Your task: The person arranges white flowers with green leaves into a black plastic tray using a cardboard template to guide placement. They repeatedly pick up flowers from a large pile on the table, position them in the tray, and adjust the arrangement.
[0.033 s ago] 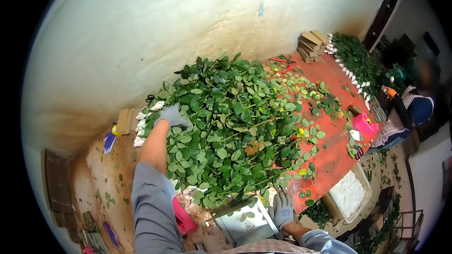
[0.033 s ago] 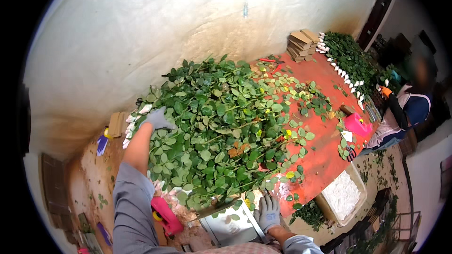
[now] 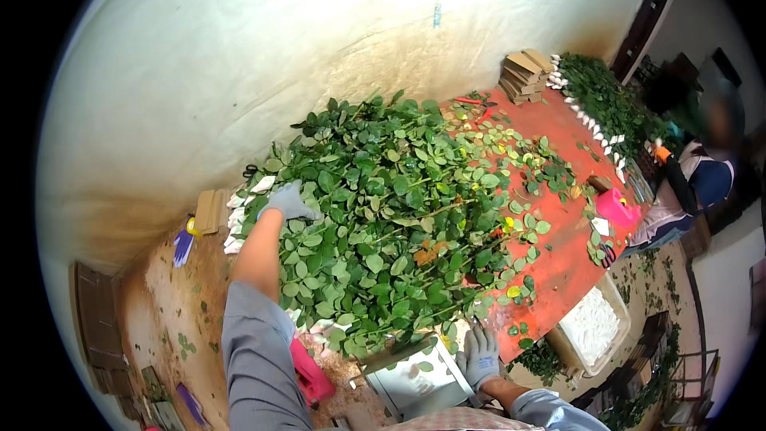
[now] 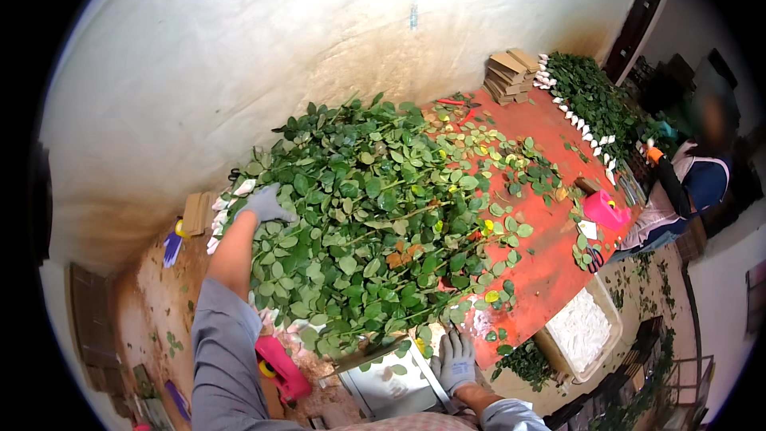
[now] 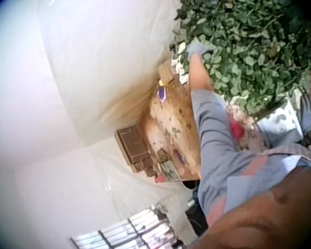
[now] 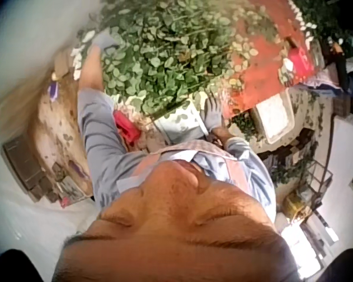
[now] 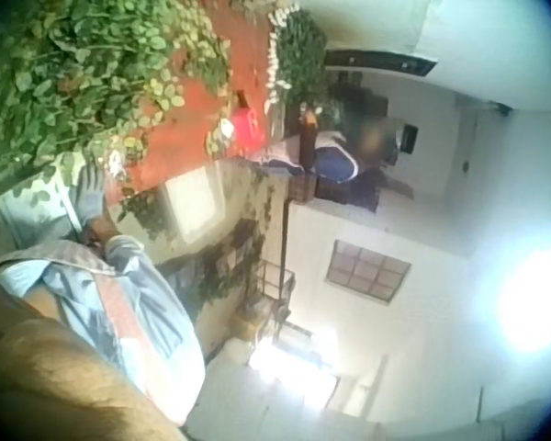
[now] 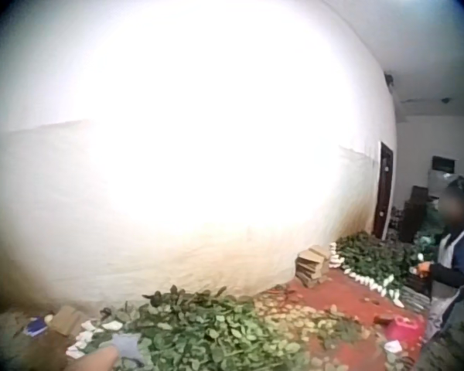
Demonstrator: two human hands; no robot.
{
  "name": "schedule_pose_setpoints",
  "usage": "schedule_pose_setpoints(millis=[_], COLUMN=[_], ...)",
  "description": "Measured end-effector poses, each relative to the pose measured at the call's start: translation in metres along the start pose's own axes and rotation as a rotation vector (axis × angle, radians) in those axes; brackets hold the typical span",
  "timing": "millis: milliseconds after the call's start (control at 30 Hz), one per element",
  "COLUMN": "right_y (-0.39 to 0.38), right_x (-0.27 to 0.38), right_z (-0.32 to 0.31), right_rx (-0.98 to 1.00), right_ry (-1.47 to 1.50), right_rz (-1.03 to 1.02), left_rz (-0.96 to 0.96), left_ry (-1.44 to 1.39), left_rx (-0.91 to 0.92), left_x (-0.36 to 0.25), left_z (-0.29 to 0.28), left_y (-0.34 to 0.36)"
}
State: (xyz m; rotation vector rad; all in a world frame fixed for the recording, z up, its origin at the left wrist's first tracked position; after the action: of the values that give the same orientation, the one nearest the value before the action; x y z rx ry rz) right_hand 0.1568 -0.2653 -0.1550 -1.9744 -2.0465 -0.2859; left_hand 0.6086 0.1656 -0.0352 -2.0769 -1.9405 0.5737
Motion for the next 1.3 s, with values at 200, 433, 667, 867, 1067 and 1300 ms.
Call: schedule_pose_setpoints(millis=[200,433,667,867,1067,1300], right_y=[0.000,-0.002,-0.002,-0.005,-0.006,0.000], right_x=[0.002,0.001,0.008,-0.002,-0.003,0.002], right_z=[-0.004,-0.007,-0.011,0.001,0.000,0.001], right_rx=[-0.015,-0.015,-0.030,-0.015,0.006,0.026], right_ry=[-0.017,-0.053,-0.050,-0.029,-0.043,-0.094], right_rz=[-0.008,-0.015,-0.016,-0.004,0.007,-0.024], left_rz=[0.196,0.309,0.390,0.346,0.183,0.435], left_ry=[-0.224,-0.036,0.462,0.250,0.338,0.153], left_rx=[0.025,-0.455,-0.204,-0.136,-0.470,-0.059], left_x=[-0.005,-0.080,-0.159,-0.151,-0.120,-0.104], left_z=[0.010,-0.013,0.163,0.175,0.046,0.089], left_y=[-0.006,-0.126,-0.222,-0.209,-0.175,-0.133])
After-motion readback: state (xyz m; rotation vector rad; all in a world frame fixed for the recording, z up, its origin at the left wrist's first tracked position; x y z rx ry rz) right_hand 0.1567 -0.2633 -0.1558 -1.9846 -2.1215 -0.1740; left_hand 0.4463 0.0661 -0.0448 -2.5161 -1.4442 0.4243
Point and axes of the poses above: each hand's wrist, its own y-axis towards the middle knuckle, its own z-axis out of the palm, x = y × z, the point moved 9 cm from there along y, towards the middle knuckle, and after that the axes turned 3 degrees about x, right-handed, at the moved point
